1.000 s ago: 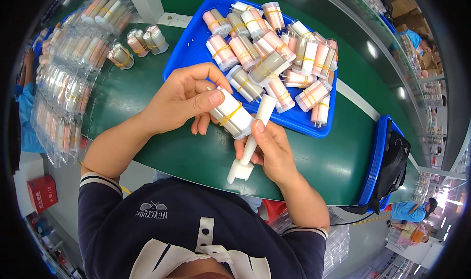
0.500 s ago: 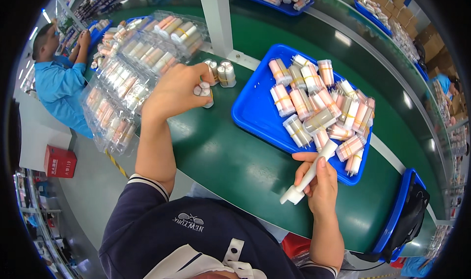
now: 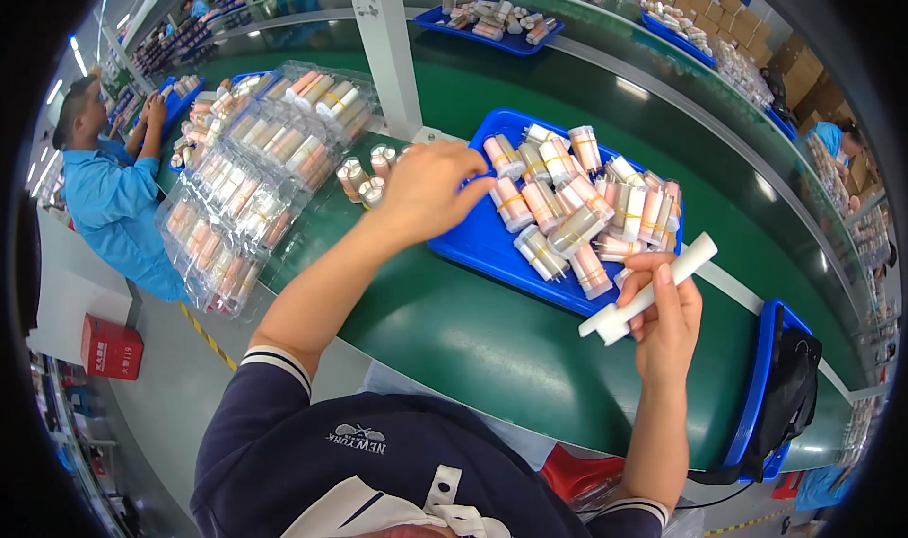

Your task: Bundling cylindrical electronic components with rubber bands and applying adhesive on a factory assembly line.

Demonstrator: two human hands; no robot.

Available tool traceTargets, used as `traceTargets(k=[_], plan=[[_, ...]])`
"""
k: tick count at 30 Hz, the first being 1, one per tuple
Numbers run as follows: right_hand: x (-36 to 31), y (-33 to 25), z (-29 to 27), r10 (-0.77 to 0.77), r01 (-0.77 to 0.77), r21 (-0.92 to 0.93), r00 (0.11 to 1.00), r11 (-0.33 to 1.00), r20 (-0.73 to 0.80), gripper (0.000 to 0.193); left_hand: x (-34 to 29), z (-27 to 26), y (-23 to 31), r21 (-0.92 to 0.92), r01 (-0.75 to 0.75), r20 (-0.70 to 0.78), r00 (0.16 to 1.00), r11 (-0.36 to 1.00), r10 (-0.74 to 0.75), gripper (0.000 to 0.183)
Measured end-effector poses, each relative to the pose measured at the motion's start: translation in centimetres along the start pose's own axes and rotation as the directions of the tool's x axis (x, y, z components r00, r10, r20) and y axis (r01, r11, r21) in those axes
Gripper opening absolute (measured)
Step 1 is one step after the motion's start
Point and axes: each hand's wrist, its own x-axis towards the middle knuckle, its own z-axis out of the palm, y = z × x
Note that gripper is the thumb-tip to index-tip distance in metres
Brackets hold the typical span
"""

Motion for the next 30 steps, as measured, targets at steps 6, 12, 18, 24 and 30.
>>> traceTargets(k=[6,12,18,24,30], plan=[[0.5,0.5,-2.1,-0.043,0.051,-0.346,0.999,0.937,0.03,0.02,0.4,3.8,1.4,0.09,0.104,0.167,0.979,0.99,-0.118,0.05],[1.9,1.8,-5.2,-0.679,0.755,-0.634,0.553,0.165,0.482,0.014,0.2,0.6,2.4,-0.609,0.225,0.018,0.963,0.761,-0.27,0.043],[1.3,1.0,-1.9,-0.412,0.422,-0.002,0.885,0.907,-0.215,0.025,-2.0,-2.0,5.8,-0.652,-0.033,0.162,0.97,0.758,0.181,0.036],[-0.7,2.3,-0.3,-0.512,0.494,-0.223,0.859,0.84,-0.028,0.027,-5.2,1.9,7.0,-0.765,0.109,0.329,0.913,0.634,0.24,0.038],[-2.3,3.3,0.3,-0.459,0.485,-0.286,0.875,0.827,0.157,0.018,-6.4,2.6,7.2,-0.79,0.045,0.235,0.943,0.611,0.235,0.041]])
